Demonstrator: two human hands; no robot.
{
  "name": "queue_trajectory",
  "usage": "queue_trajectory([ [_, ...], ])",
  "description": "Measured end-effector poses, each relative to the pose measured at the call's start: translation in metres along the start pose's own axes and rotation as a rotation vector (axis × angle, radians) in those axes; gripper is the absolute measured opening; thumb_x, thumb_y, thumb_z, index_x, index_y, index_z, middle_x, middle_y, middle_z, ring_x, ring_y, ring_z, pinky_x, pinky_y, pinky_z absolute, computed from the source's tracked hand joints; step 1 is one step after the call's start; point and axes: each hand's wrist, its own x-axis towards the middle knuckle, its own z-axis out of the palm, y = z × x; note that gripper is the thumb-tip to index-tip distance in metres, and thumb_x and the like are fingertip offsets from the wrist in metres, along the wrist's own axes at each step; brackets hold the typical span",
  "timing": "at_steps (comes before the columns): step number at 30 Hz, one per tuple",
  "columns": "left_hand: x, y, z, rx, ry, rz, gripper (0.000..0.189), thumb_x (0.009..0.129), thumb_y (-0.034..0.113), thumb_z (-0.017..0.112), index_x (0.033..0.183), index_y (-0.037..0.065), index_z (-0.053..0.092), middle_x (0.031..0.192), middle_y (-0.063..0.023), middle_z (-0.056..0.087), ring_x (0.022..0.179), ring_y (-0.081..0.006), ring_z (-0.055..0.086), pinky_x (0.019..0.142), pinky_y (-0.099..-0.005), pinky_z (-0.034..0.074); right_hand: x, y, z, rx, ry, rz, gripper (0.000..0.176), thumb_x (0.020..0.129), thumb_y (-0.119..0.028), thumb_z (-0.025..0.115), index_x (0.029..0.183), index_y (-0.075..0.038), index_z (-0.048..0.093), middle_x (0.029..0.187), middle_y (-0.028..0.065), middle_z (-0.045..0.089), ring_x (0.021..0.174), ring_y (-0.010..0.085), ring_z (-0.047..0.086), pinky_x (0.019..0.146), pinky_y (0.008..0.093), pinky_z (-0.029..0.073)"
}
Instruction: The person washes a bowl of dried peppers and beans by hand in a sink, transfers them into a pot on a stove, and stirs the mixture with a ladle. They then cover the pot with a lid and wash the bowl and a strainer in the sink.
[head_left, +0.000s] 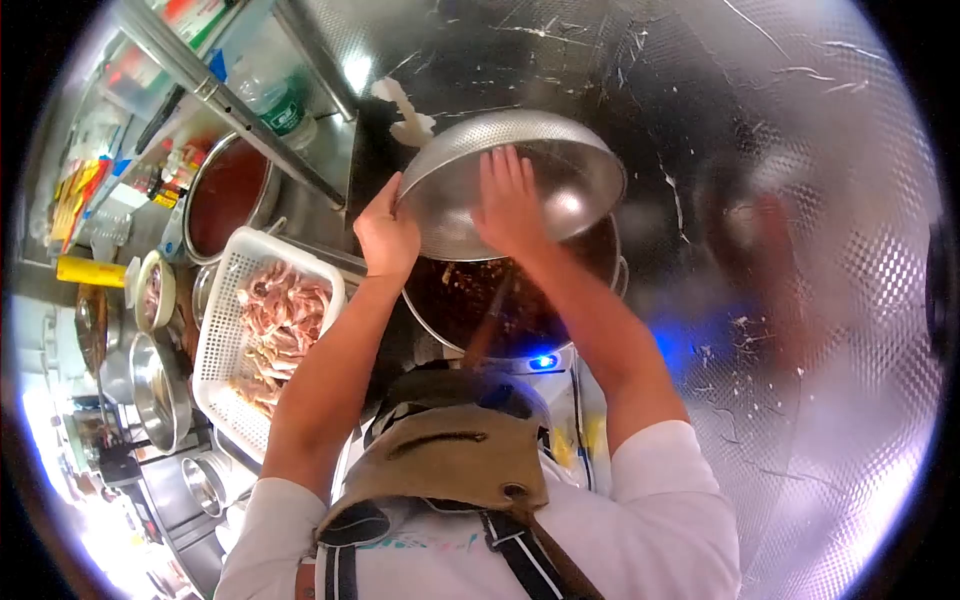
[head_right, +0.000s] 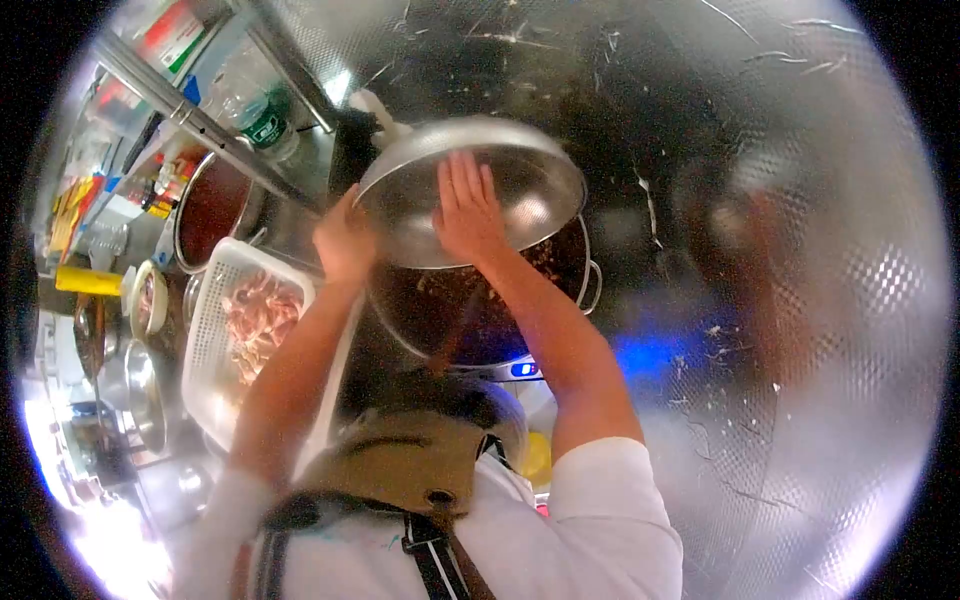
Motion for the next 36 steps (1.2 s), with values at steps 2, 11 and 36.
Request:
queue_trajectory([
  [2,-0.002,0.006,0.000,0.008,0.000,-0.047,0.034,0.080,0.000,0.053,0.113,-0.003,0.061,0.099,-0.0232,0.065,0.092,-0.0299,0.066,0.081,-0.0322,0.049,-0.003,0.003,0.001,-0.046,-0.151,-0.038,0.061,0.088,-0.026,0.052,0.135,0.008,0.033,0.145,0.0229,0.026,0.133,0.0363,0.029,0.109,0.0488,0.024],
  [11,0.002,0.017,-0.013,-0.080,-0.014,-0.079,0.035,0.080,0.000,0.053,0.113,-0.003,0.061,0.099,-0.0224,0.066,0.086,-0.0258,0.067,0.078,-0.0311,0.049,-0.010,-0.012,-0.008,0.216,-0.481,0.009,0.061,0.093,-0.039,0.044,0.136,0.004,0.035,0.145,0.0244,0.026,0.132,0.0363,0.030,0.109,0.0475,0.025],
  [36,-0.006,-0.007,-0.003,-0.042,0.082,0.125,0.040,0.076,-0.002,0.054,0.115,0.005,0.063,0.095,-0.0225,0.065,0.080,-0.0313,0.066,0.073,-0.0346,0.050,-0.031,-0.069,0.034,0.526,-0.246,0.043,0.067,0.078,-0.010,0.058,0.136,0.007,0.030,0.145,0.0281,0.022,0.133,0.0423,0.026,0.108,0.0501,0.026],
])
